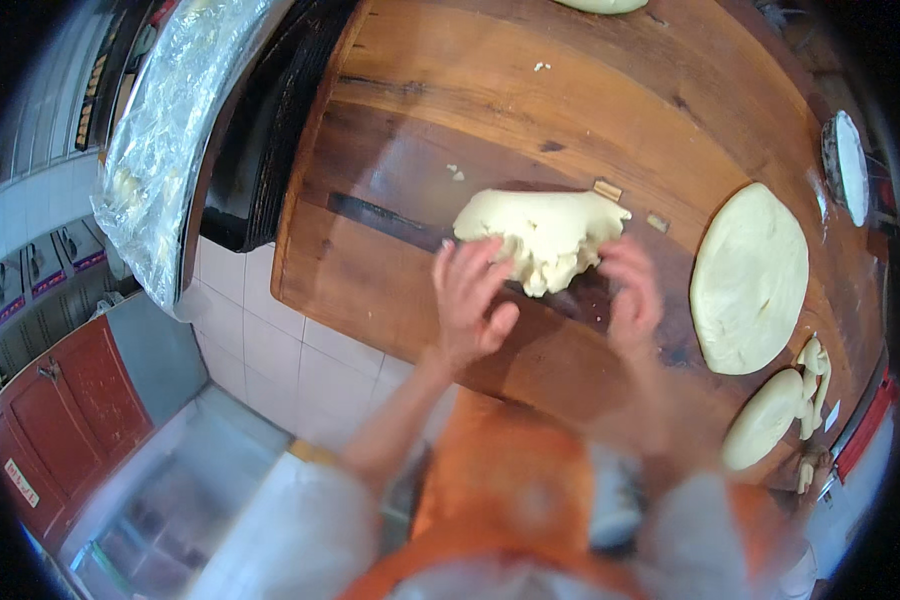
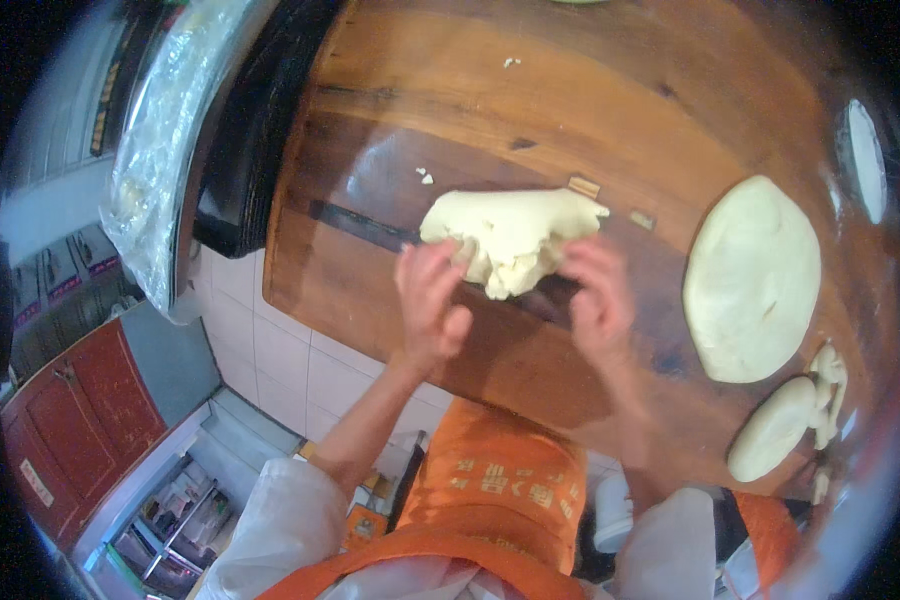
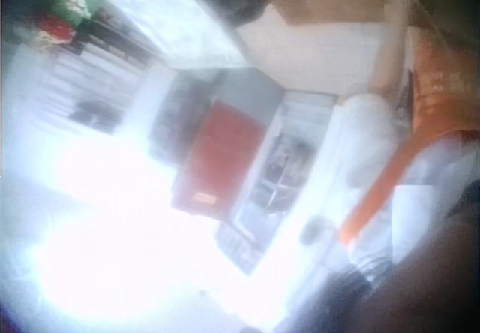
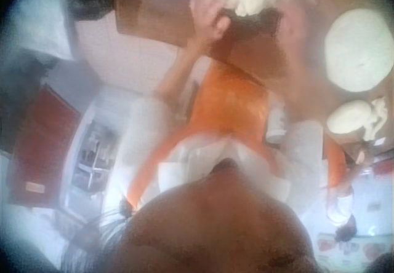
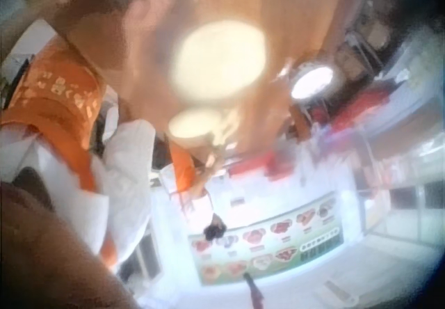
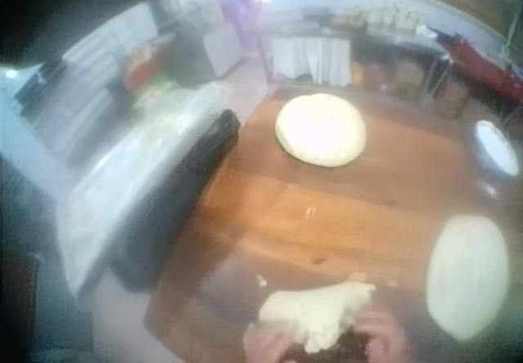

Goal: The person kneads a large dough ball by hand on a wooden table, scatters flour onto the surface, flattens the dough, and uses a rolling pin to roll it into a large circle.

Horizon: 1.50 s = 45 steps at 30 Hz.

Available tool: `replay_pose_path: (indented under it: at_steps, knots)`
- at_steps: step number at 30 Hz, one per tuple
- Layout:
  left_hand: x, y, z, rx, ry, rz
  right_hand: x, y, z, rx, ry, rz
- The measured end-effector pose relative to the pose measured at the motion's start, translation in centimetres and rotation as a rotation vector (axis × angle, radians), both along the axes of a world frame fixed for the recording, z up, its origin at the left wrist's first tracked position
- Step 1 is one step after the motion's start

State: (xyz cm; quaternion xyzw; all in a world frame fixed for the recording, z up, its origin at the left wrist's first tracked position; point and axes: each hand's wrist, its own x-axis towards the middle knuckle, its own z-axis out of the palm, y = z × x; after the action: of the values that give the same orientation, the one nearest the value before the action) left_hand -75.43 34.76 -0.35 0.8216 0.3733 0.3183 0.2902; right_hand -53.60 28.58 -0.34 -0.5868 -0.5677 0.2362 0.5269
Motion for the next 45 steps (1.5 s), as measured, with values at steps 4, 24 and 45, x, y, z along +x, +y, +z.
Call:
replay_pose_path:
  at_steps: [4, 24, 45]
  knots:
    - [3.8, 6.3, -0.7, -0.193, -0.103, 0.350, 2.9, 7.2, -0.5, -0.243, 0.044, -0.186]
    - [2.3, 1.3, -2.8, -0.284, 0.037, 0.441, -7.9, 5.2, -3.8, -0.056, -0.308, -0.056]
    - [1.4, 3.5, 1.2, -0.002, -0.305, 0.210, -3.9, 6.2, 1.0, -0.037, 0.277, 0.171]
